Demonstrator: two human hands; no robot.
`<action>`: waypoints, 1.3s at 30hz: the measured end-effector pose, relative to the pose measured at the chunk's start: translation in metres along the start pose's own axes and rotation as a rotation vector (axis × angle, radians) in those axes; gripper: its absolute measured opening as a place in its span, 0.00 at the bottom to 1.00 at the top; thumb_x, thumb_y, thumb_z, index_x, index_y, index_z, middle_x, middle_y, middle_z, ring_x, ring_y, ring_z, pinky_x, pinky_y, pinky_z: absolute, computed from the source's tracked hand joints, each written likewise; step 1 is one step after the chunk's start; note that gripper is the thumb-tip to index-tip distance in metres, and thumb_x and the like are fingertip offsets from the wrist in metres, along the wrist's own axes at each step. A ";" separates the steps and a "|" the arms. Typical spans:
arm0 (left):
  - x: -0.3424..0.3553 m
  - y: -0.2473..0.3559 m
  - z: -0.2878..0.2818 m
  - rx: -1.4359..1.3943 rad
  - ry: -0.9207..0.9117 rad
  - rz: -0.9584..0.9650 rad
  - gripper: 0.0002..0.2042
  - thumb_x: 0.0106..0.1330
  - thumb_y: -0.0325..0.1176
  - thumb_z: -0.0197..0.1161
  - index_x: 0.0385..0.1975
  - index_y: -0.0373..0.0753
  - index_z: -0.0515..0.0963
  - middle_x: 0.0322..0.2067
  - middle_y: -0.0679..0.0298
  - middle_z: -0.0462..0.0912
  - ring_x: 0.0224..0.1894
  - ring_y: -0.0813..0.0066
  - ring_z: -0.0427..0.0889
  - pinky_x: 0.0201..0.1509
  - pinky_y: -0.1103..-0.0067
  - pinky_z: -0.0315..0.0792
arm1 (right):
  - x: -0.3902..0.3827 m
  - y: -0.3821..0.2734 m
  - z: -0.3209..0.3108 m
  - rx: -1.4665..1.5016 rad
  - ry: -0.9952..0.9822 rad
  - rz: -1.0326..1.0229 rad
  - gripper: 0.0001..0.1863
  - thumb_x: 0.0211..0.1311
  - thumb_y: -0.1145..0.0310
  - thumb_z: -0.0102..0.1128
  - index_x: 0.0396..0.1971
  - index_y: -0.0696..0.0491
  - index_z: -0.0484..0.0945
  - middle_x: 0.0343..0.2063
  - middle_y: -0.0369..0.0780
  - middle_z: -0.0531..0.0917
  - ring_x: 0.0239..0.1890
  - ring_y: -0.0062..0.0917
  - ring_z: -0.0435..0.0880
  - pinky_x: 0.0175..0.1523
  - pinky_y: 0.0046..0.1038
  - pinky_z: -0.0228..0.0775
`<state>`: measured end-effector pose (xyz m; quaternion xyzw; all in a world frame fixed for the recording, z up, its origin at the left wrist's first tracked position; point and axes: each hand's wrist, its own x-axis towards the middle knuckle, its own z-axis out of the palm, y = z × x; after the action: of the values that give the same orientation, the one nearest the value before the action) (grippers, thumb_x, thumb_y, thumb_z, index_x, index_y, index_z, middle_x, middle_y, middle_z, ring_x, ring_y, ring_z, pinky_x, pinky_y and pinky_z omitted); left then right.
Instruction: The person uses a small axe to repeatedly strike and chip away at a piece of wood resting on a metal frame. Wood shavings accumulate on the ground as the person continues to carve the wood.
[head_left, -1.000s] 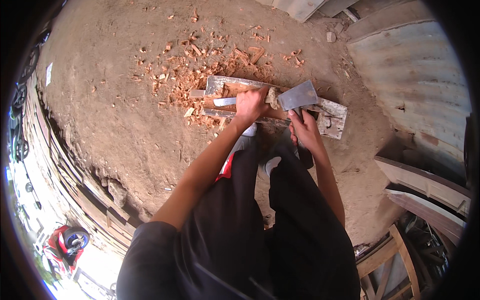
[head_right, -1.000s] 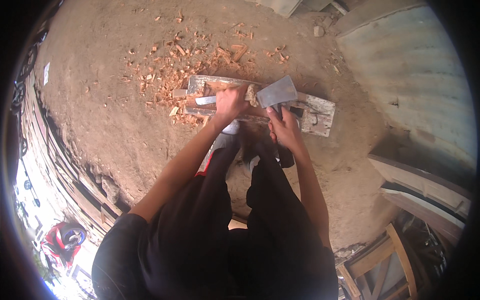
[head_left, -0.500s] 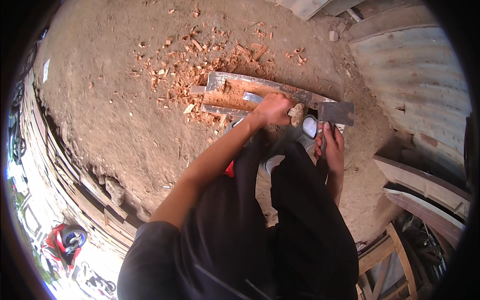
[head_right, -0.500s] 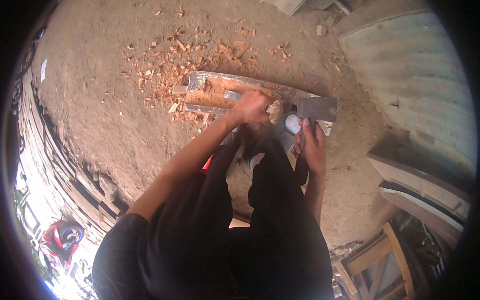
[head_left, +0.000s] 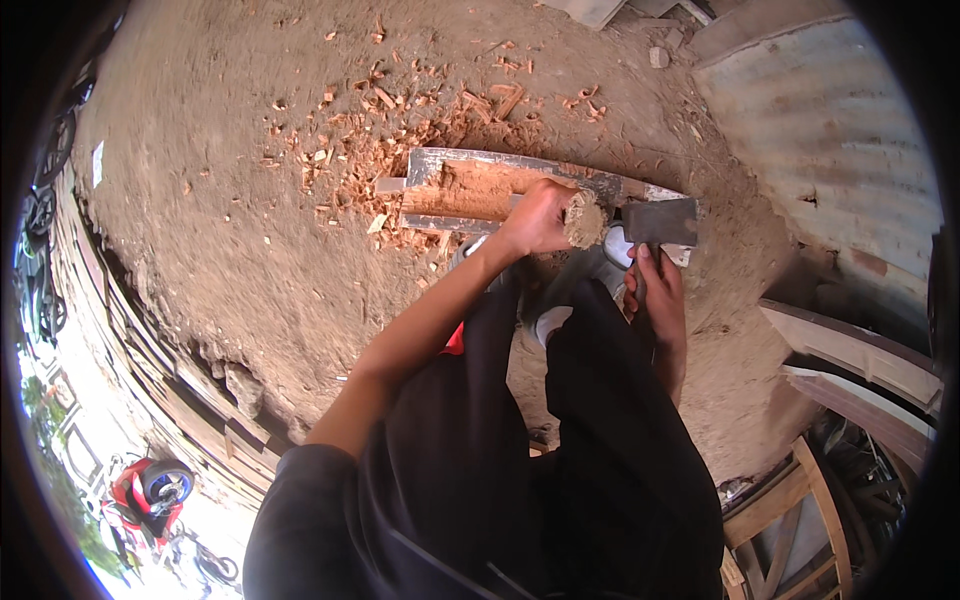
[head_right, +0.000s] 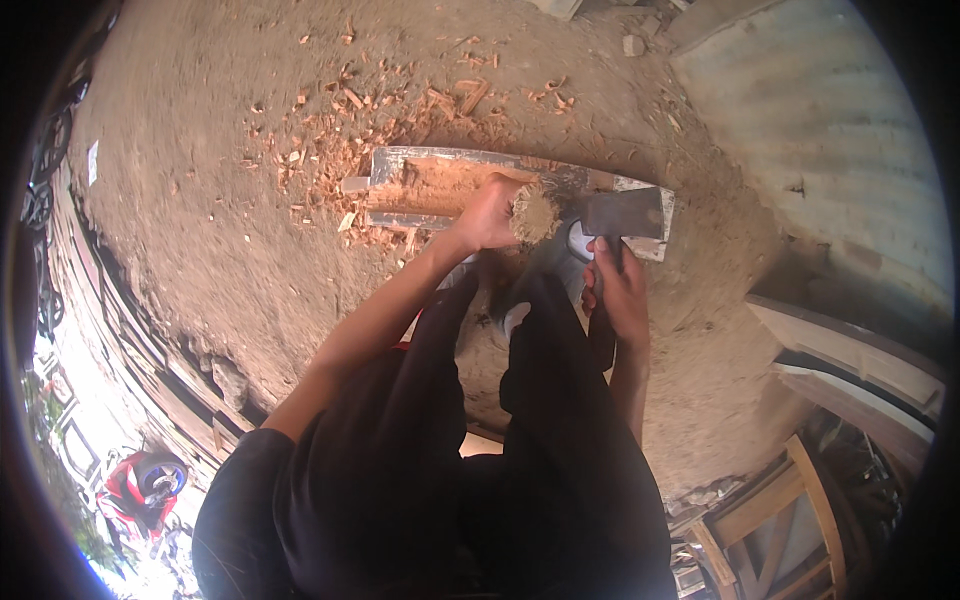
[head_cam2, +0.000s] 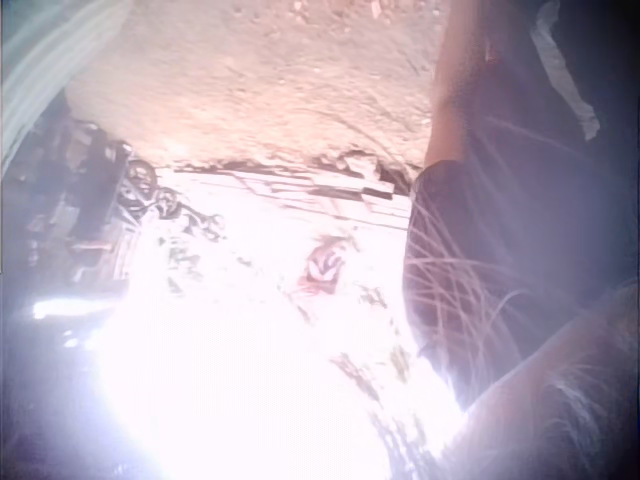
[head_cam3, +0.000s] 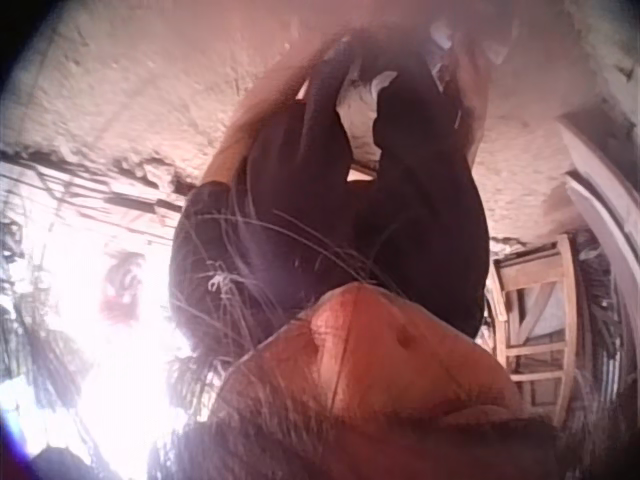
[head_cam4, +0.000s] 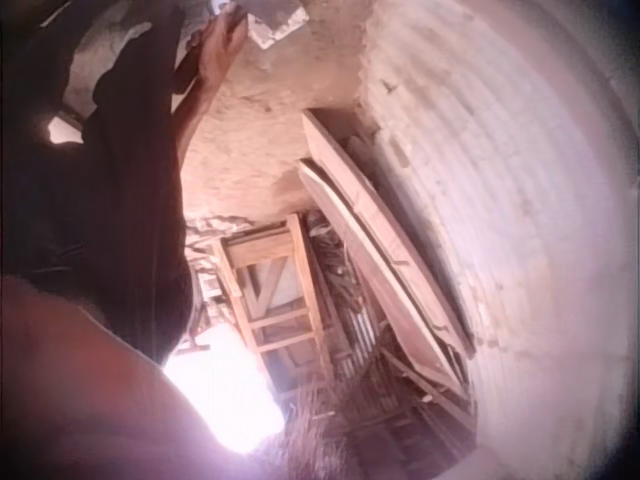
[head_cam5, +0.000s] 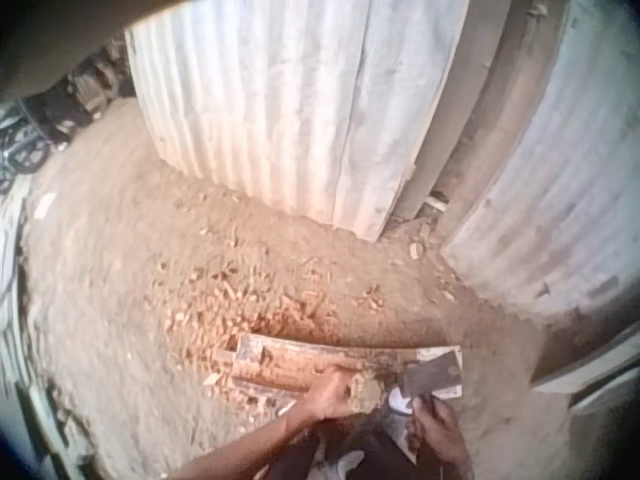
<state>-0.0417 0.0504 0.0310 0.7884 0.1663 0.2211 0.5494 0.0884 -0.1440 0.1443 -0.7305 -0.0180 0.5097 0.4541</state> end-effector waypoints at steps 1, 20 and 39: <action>0.001 0.004 0.005 -0.134 0.022 0.014 0.13 0.51 0.38 0.74 0.29 0.35 0.83 0.27 0.49 0.85 0.31 0.46 0.86 0.39 0.61 0.80 | -0.001 0.001 -0.001 -0.005 -0.003 0.006 0.20 0.78 0.49 0.57 0.48 0.53 0.75 0.23 0.34 0.73 0.15 0.18 0.73 0.19 0.23 0.65; -0.036 -0.005 -0.035 -0.169 0.148 -0.194 0.12 0.71 0.39 0.68 0.34 0.39 0.74 0.28 0.63 0.76 0.32 0.70 0.77 0.34 0.69 0.70 | -0.005 0.018 -0.006 0.022 -0.031 -0.010 0.21 0.77 0.48 0.59 0.48 0.54 0.75 0.23 0.33 0.73 0.18 0.17 0.74 0.21 0.22 0.64; -0.076 -0.060 -0.068 -0.279 0.579 -0.166 0.16 0.76 0.46 0.64 0.29 0.43 0.73 0.23 0.69 0.70 0.27 0.77 0.66 0.33 0.76 0.63 | -0.004 0.021 -0.014 0.085 -0.031 0.078 0.20 0.77 0.49 0.59 0.47 0.53 0.76 0.23 0.34 0.74 0.17 0.18 0.73 0.21 0.24 0.66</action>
<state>-0.1438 0.0866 -0.0178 0.5938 0.3472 0.4111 0.5982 0.0883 -0.1674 0.1340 -0.7027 0.0251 0.5386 0.4642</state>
